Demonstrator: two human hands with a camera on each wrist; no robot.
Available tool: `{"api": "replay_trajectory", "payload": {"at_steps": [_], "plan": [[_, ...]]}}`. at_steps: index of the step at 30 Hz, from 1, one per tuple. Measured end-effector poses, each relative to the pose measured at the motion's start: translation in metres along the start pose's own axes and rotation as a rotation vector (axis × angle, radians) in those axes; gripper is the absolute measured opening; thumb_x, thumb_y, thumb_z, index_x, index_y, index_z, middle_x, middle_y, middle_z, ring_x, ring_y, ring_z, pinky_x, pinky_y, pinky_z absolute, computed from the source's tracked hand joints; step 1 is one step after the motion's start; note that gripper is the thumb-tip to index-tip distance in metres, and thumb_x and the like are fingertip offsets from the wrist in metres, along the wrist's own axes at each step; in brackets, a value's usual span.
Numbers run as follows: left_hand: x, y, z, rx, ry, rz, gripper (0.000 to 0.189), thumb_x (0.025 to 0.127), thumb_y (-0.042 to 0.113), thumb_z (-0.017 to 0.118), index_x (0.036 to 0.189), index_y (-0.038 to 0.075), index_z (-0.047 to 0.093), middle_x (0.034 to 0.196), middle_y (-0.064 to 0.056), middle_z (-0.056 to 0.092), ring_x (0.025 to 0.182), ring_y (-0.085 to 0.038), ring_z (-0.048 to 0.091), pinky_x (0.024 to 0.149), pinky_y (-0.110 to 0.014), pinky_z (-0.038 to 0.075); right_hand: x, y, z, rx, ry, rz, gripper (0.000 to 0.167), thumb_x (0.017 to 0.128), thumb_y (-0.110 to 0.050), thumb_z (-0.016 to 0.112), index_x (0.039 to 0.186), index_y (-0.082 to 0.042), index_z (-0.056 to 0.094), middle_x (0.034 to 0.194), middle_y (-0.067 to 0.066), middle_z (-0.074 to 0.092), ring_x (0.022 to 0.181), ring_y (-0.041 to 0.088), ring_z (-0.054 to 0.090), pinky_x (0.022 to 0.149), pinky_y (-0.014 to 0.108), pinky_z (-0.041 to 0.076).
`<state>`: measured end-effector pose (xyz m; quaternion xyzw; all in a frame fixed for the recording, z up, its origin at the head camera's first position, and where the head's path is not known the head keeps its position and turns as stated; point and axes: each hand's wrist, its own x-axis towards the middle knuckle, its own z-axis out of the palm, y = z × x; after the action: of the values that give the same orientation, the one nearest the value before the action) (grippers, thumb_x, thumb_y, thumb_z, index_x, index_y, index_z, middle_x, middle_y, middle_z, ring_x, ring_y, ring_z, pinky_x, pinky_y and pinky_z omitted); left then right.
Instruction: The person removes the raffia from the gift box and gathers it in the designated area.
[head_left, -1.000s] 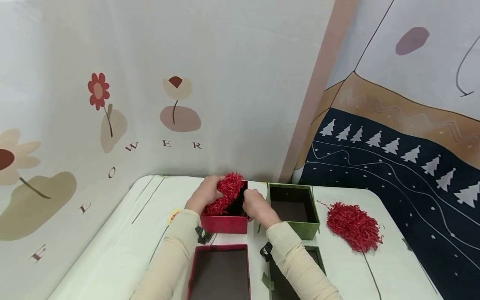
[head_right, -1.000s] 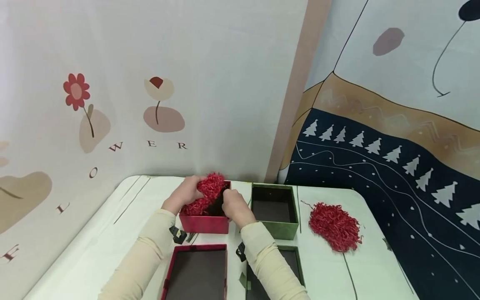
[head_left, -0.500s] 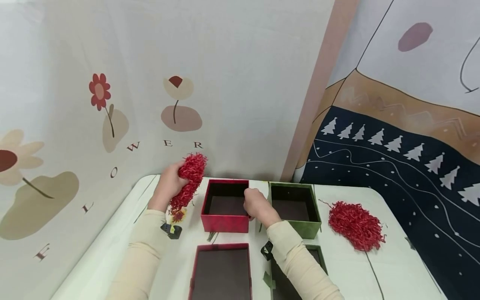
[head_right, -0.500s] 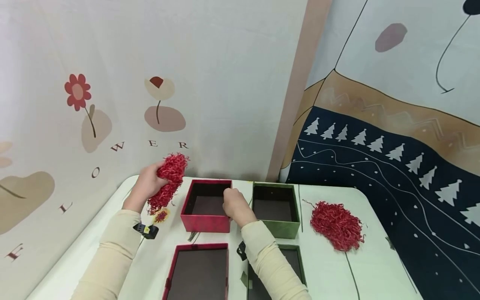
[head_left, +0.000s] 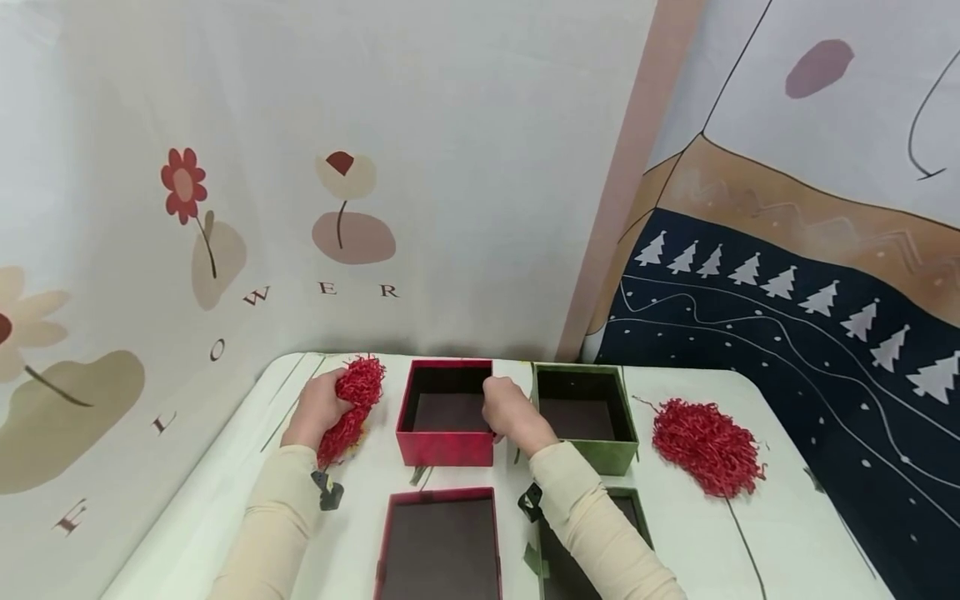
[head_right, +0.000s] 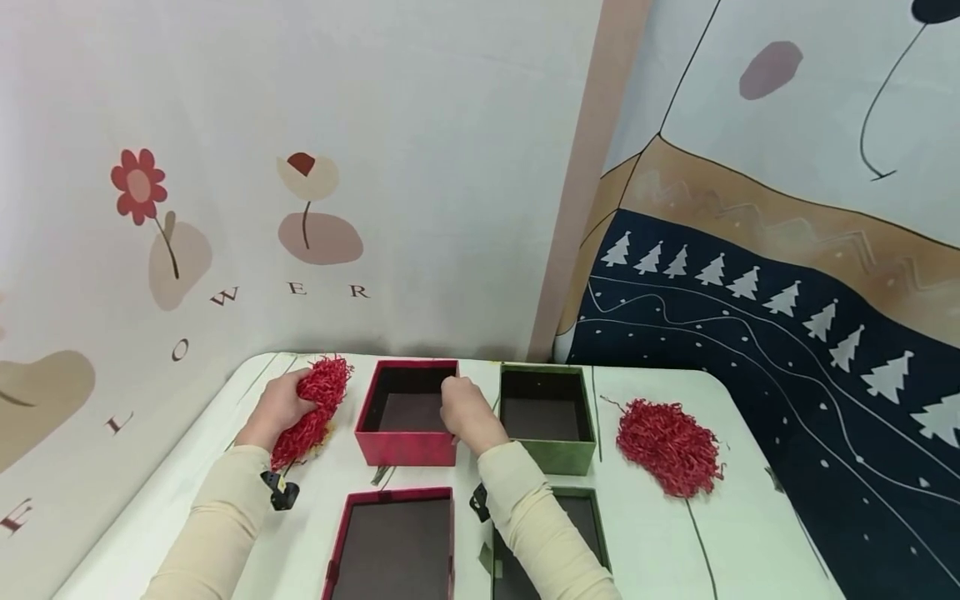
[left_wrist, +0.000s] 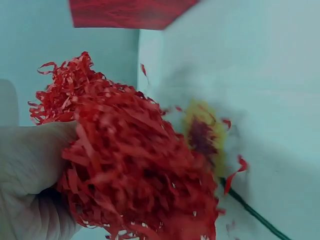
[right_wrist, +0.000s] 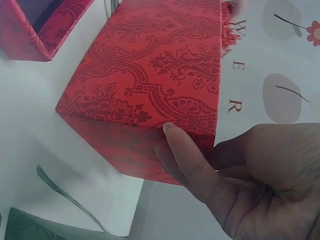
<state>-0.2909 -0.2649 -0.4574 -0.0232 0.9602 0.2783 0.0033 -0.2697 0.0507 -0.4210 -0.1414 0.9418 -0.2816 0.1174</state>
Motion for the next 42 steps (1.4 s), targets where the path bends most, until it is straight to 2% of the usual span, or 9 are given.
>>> {"api": "replay_trajectory", "payload": {"at_steps": [7,12,18,25,28,34,37,40,42], "plan": [[-0.005,-0.006,0.007,0.069,-0.074,-0.018,0.072,0.088,0.001,0.077,0.15,-0.009,0.042,0.142,-0.037,0.051,0.131,-0.056,0.049,0.107,-0.067,0.041,-0.002,-0.003,0.0,-0.026,0.018,-0.018,0.028,0.1,0.008,0.052,0.075,-0.003,0.054,0.06,0.013,0.054,0.057,0.03,0.072,0.06,0.025,0.055],[-0.01,-0.007,0.007,0.074,-0.12,-0.067,0.09,0.087,0.01,0.079,0.158,-0.007,0.026,0.145,-0.042,0.043,0.132,-0.059,0.044,0.106,-0.069,0.041,-0.003,-0.004,0.001,-0.033,0.006,-0.028,0.03,0.1,0.008,0.051,0.073,-0.004,0.053,0.058,0.013,0.054,0.056,0.029,0.072,0.059,0.024,0.053],[-0.012,-0.003,0.004,0.085,-0.116,-0.127,0.107,0.086,0.02,0.082,0.158,-0.013,0.01,0.145,-0.049,0.032,0.131,-0.063,0.042,0.103,-0.07,0.043,-0.001,-0.005,0.0,-0.043,0.018,-0.026,0.027,0.099,0.009,0.052,0.075,-0.003,0.055,0.06,0.012,0.054,0.054,0.028,0.071,0.057,0.024,0.053],[-0.015,0.001,0.002,0.095,-0.122,-0.162,0.109,0.084,0.026,0.084,0.156,-0.016,0.014,0.142,-0.047,0.031,0.129,-0.064,0.041,0.101,-0.07,0.044,0.0,-0.005,0.001,-0.043,0.004,-0.02,0.03,0.099,0.009,0.052,0.073,-0.004,0.054,0.058,0.012,0.054,0.057,0.03,0.072,0.055,0.024,0.052],[-0.016,0.007,0.002,0.103,-0.112,-0.169,0.107,0.083,0.028,0.086,0.155,-0.014,0.019,0.142,-0.045,0.034,0.131,-0.063,0.039,0.105,-0.073,0.038,0.0,-0.005,0.001,-0.04,0.01,-0.016,0.03,0.099,0.009,0.051,0.073,-0.004,0.054,0.058,0.013,0.054,0.057,0.031,0.072,0.057,0.025,0.054],[-0.016,0.027,-0.003,0.159,-0.101,-0.144,0.105,0.079,0.025,0.089,0.154,-0.012,0.026,0.144,-0.044,0.035,0.135,-0.063,0.032,0.11,-0.08,0.018,0.001,-0.001,0.0,-0.04,0.02,0.003,0.029,0.1,0.009,0.051,0.074,-0.003,0.055,0.061,0.013,0.055,0.056,0.029,0.072,0.063,0.025,0.055],[-0.019,0.046,-0.004,0.178,-0.08,-0.107,0.098,0.081,0.021,0.086,0.154,-0.012,0.029,0.145,-0.043,0.036,0.136,-0.061,0.032,0.109,-0.078,0.019,0.002,0.001,0.0,-0.038,0.023,0.013,0.029,0.099,0.01,0.051,0.074,-0.004,0.055,0.061,0.013,0.055,0.055,0.029,0.072,0.059,0.024,0.054],[-0.023,0.067,-0.004,0.193,-0.041,-0.041,0.084,0.088,0.021,0.079,0.152,-0.011,0.034,0.145,-0.041,0.039,0.135,-0.058,0.036,0.107,-0.075,0.024,0.001,0.003,0.0,-0.025,0.03,0.022,0.029,0.1,0.009,0.051,0.074,-0.004,0.054,0.063,0.012,0.054,0.054,0.028,0.071,0.054,0.025,0.054],[-0.027,0.079,-0.002,0.2,-0.019,0.007,0.075,0.094,0.023,0.072,0.151,-0.01,0.038,0.146,-0.039,0.042,0.135,-0.056,0.039,0.107,-0.074,0.027,0.0,0.004,0.0,-0.018,0.046,0.025,0.026,0.102,0.005,0.051,0.077,-0.001,0.057,0.064,0.012,0.055,0.053,0.027,0.071,0.056,0.026,0.054]]}}
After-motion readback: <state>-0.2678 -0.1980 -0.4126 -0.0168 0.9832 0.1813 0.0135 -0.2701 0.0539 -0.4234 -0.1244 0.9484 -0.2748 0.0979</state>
